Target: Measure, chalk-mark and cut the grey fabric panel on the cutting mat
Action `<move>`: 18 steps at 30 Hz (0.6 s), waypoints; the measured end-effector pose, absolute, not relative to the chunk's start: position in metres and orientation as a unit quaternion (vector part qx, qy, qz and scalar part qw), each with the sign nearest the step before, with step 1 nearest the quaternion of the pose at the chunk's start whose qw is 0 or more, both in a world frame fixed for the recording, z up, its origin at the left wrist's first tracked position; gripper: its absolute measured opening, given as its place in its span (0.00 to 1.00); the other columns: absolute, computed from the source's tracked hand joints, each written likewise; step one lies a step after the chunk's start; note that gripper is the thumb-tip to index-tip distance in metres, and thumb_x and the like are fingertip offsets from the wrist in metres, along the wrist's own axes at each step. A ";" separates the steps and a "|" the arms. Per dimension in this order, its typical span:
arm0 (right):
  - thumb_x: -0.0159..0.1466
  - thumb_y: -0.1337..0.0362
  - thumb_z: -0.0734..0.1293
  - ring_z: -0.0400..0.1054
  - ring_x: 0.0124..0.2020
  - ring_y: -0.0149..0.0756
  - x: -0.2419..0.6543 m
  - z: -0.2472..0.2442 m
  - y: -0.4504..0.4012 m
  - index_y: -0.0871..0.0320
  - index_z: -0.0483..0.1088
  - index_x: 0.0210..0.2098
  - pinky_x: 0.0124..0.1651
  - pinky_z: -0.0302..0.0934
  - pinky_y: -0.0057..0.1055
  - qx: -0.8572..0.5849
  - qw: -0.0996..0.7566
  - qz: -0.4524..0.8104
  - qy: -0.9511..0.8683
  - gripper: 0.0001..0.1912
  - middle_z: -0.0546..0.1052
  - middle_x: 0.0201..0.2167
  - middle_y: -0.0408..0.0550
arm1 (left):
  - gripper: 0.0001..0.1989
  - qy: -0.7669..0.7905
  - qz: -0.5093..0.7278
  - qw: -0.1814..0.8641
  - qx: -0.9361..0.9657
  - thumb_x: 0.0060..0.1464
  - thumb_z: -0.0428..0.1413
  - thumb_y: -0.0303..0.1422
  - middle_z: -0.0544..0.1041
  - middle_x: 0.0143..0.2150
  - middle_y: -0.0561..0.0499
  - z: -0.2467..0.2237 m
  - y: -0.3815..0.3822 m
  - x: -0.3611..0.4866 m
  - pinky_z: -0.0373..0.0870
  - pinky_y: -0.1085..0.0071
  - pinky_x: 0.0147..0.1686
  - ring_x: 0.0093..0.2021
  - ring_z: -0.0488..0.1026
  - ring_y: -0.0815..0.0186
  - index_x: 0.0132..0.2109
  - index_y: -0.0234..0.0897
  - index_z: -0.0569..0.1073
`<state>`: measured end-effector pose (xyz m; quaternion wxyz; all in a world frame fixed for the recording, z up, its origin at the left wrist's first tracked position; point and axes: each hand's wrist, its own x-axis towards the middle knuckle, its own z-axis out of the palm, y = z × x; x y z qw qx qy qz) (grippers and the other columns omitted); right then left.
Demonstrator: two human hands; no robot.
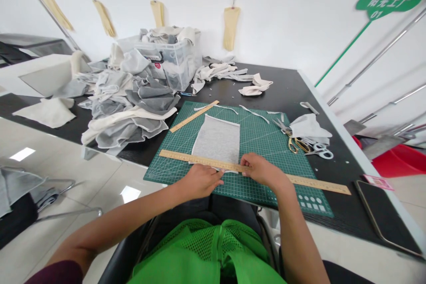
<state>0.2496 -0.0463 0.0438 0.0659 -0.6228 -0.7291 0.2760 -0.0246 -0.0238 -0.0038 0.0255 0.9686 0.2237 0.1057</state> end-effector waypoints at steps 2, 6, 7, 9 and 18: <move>0.59 0.72 0.69 0.66 0.40 0.36 0.247 0.047 -0.049 0.56 0.70 0.35 0.41 0.54 0.29 -0.625 0.060 0.259 -0.734 0.06 0.74 0.37 0.45 | 0.19 0.229 0.109 0.036 0.967 0.71 0.48 0.41 0.80 0.34 0.49 -0.006 -0.027 -0.024 0.70 0.66 0.38 0.38 0.79 0.61 0.59 0.36 0.71; 0.59 0.73 0.69 0.66 0.39 0.36 0.244 0.051 -0.053 0.56 0.69 0.35 0.39 0.53 0.29 -0.632 0.039 0.248 -0.733 0.07 0.74 0.36 0.46 | 0.16 0.255 0.117 0.070 0.957 0.70 0.50 0.41 0.81 0.36 0.50 -0.006 -0.029 -0.024 0.70 0.66 0.39 0.39 0.79 0.61 0.58 0.40 0.72; 0.59 0.73 0.69 0.66 0.39 0.37 0.244 0.051 -0.054 0.55 0.69 0.35 0.39 0.53 0.29 -0.633 0.034 0.250 -0.732 0.07 0.74 0.36 0.46 | 0.16 0.261 0.118 0.076 0.955 0.69 0.50 0.41 0.81 0.37 0.50 -0.005 -0.028 -0.024 0.70 0.66 0.40 0.40 0.80 0.61 0.57 0.41 0.72; 0.59 0.72 0.69 0.66 0.40 0.37 0.244 0.049 -0.054 0.55 0.70 0.36 0.40 0.53 0.29 -0.631 0.026 0.254 -0.732 0.08 0.73 0.37 0.46 | 0.16 0.273 0.117 0.081 0.951 0.68 0.51 0.42 0.82 0.39 0.49 -0.005 -0.028 -0.022 0.71 0.65 0.41 0.42 0.80 0.59 0.57 0.41 0.72; 0.61 0.74 0.67 0.66 0.45 0.39 0.241 0.047 -0.056 0.53 0.71 0.41 0.44 0.54 0.30 -0.635 0.024 0.228 -0.737 0.11 0.73 0.41 0.47 | 0.22 0.303 0.093 0.074 0.945 0.69 0.48 0.43 0.81 0.41 0.44 -0.002 -0.044 -0.011 0.71 0.65 0.35 0.42 0.78 0.57 0.64 0.39 0.68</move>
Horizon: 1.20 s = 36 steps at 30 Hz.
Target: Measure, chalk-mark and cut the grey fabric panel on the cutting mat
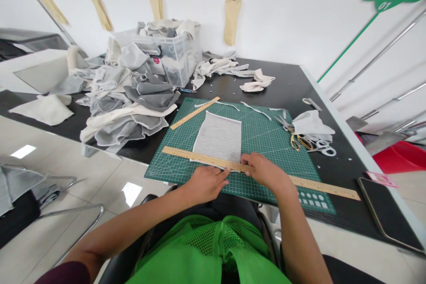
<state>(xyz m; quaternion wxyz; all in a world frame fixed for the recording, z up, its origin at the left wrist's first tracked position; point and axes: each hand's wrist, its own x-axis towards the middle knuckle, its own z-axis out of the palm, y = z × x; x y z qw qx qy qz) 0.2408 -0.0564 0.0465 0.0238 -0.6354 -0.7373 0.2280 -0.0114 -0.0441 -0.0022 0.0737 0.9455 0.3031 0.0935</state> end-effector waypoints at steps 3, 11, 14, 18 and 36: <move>0.61 0.73 0.67 0.66 0.46 0.40 0.242 0.046 -0.054 0.53 0.72 0.41 0.46 0.54 0.30 -0.629 0.037 0.237 -0.739 0.11 0.73 0.42 0.48 | 0.20 0.302 0.097 0.091 0.944 0.69 0.48 0.44 0.81 0.40 0.47 -0.002 -0.044 -0.012 0.71 0.66 0.35 0.42 0.78 0.58 0.62 0.43 0.70; 0.60 0.73 0.67 0.66 0.44 0.39 0.243 0.044 -0.052 0.54 0.71 0.40 0.45 0.54 0.30 -0.643 0.033 0.248 -0.724 0.10 0.72 0.41 0.47 | 0.18 0.297 0.098 0.099 0.945 0.69 0.49 0.44 0.80 0.38 0.49 -0.004 -0.041 -0.012 0.70 0.66 0.36 0.41 0.78 0.59 0.60 0.45 0.72; 0.60 0.73 0.67 0.66 0.44 0.39 0.244 0.044 -0.053 0.54 0.71 0.40 0.44 0.54 0.30 -0.639 0.040 0.246 -0.727 0.10 0.72 0.40 0.47 | 0.18 0.287 0.099 0.095 0.948 0.70 0.49 0.44 0.80 0.38 0.49 -0.004 -0.042 -0.012 0.71 0.66 0.36 0.41 0.78 0.60 0.60 0.44 0.72; 0.60 0.73 0.68 0.66 0.44 0.39 0.246 0.044 -0.053 0.54 0.71 0.40 0.44 0.54 0.29 -0.635 0.040 0.246 -0.731 0.10 0.72 0.40 0.47 | 0.19 0.284 0.096 0.090 0.950 0.70 0.48 0.43 0.80 0.39 0.47 -0.003 -0.042 -0.012 0.71 0.66 0.37 0.42 0.77 0.59 0.61 0.43 0.71; 0.60 0.72 0.68 0.66 0.44 0.37 0.246 0.044 -0.051 0.54 0.72 0.41 0.45 0.54 0.29 -0.634 0.023 0.248 -0.732 0.10 0.73 0.40 0.46 | 0.33 0.313 0.092 0.064 0.943 0.67 0.45 0.55 0.79 0.45 0.42 0.000 -0.056 0.007 0.73 0.60 0.39 0.46 0.76 0.53 0.66 0.36 0.66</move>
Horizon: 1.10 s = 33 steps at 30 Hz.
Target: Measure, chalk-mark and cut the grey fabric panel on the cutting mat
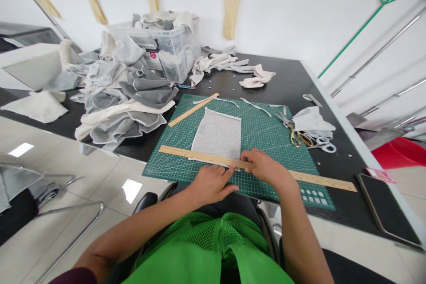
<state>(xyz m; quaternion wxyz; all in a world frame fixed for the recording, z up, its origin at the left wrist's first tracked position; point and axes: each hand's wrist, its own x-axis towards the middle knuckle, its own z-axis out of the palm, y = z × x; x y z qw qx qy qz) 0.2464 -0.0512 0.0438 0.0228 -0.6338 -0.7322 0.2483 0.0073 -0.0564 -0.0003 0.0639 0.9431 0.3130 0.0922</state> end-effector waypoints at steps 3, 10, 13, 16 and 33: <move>0.59 0.72 0.68 0.66 0.44 0.37 0.248 0.042 -0.050 0.54 0.72 0.41 0.45 0.54 0.28 -0.631 0.024 0.252 -0.734 0.11 0.73 0.41 0.46 | 0.30 0.286 0.094 0.057 0.952 0.68 0.45 0.53 0.78 0.43 0.43 -0.001 -0.055 0.005 0.72 0.62 0.38 0.44 0.76 0.55 0.64 0.36 0.67; 0.61 0.72 0.67 0.67 0.49 0.40 0.243 0.050 -0.057 0.54 0.73 0.44 0.49 0.56 0.31 -0.642 0.007 0.249 -0.726 0.12 0.73 0.44 0.48 | 0.29 0.274 0.109 0.040 0.955 0.68 0.45 0.52 0.78 0.41 0.45 -0.003 -0.057 0.003 0.71 0.63 0.36 0.43 0.76 0.56 0.62 0.36 0.69; 0.63 0.72 0.66 0.66 0.54 0.44 0.232 0.061 -0.063 0.56 0.72 0.50 0.53 0.56 0.34 -0.651 0.019 0.203 -0.731 0.16 0.73 0.48 0.52 | 0.29 0.276 0.114 0.046 0.953 0.67 0.46 0.53 0.78 0.41 0.44 -0.004 -0.056 0.003 0.71 0.63 0.36 0.43 0.76 0.56 0.62 0.36 0.69; 0.67 0.71 0.63 0.66 0.53 0.43 0.213 0.066 -0.062 0.59 0.71 0.54 0.54 0.56 0.34 -0.638 0.055 0.161 -0.751 0.16 0.74 0.49 0.55 | 0.29 0.270 0.123 0.066 0.953 0.67 0.48 0.54 0.79 0.42 0.44 -0.003 -0.053 0.002 0.72 0.64 0.38 0.45 0.77 0.57 0.62 0.36 0.69; 0.70 0.71 0.60 0.68 0.47 0.43 0.164 0.043 -0.048 0.56 0.75 0.42 0.46 0.54 0.34 -0.625 0.010 0.095 -0.775 0.11 0.76 0.42 0.52 | 0.31 0.433 0.157 -0.043 0.887 0.66 0.49 0.53 0.80 0.38 0.42 -0.018 -0.045 -0.073 0.73 0.62 0.35 0.39 0.78 0.55 0.61 0.32 0.72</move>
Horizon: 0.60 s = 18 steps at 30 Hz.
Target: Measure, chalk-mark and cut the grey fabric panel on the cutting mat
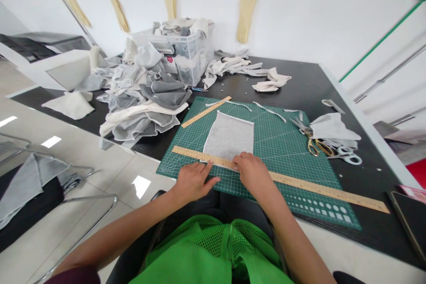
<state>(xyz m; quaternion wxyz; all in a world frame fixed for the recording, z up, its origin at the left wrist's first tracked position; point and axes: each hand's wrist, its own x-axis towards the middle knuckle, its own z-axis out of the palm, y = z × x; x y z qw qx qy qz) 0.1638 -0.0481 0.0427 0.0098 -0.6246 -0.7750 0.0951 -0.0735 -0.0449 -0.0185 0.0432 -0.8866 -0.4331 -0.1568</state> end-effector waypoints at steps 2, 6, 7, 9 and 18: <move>0.70 0.71 0.60 0.68 0.46 0.43 0.163 0.043 -0.048 0.56 0.74 0.40 0.45 0.54 0.35 -0.624 0.007 0.087 -0.777 0.11 0.76 0.42 0.52 | 0.29 -0.431 -0.171 0.043 -0.885 0.65 0.50 0.52 0.80 0.37 0.42 -0.022 -0.045 -0.078 0.72 0.62 0.35 0.38 0.78 0.56 0.59 0.33 0.74; 0.69 0.70 0.61 0.69 0.47 0.43 0.162 0.044 -0.048 0.56 0.75 0.40 0.44 0.54 0.34 -0.626 -0.007 0.094 -0.774 0.10 0.76 0.43 0.52 | 0.27 -0.426 -0.197 0.017 -0.883 0.64 0.53 0.51 0.81 0.38 0.43 -0.025 -0.043 -0.083 0.72 0.63 0.37 0.38 0.78 0.56 0.58 0.34 0.75; 0.69 0.70 0.61 0.69 0.47 0.43 0.162 0.044 -0.047 0.56 0.75 0.40 0.44 0.54 0.34 -0.627 -0.008 0.095 -0.773 0.10 0.76 0.43 0.52 | 0.26 -0.424 -0.202 0.007 -0.883 0.64 0.53 0.51 0.81 0.38 0.43 -0.025 -0.043 -0.084 0.72 0.63 0.37 0.38 0.79 0.56 0.57 0.35 0.75; 0.69 0.69 0.61 0.69 0.46 0.43 0.162 0.045 -0.047 0.55 0.75 0.40 0.44 0.54 0.35 -0.628 -0.008 0.094 -0.773 0.10 0.76 0.43 0.52 | 0.25 -0.420 -0.208 -0.017 -0.883 0.65 0.54 0.50 0.82 0.40 0.43 -0.022 -0.041 -0.085 0.72 0.64 0.39 0.40 0.79 0.57 0.56 0.36 0.75; 0.69 0.70 0.61 0.70 0.47 0.44 0.160 0.047 -0.047 0.56 0.75 0.39 0.42 0.52 0.36 -0.635 -0.007 0.091 -0.767 0.11 0.77 0.42 0.51 | 0.17 -0.510 -0.251 -0.206 -0.797 0.65 0.52 0.49 0.69 0.25 0.57 0.005 -0.020 -0.088 0.59 0.71 0.30 0.27 0.69 0.68 0.40 0.40 0.73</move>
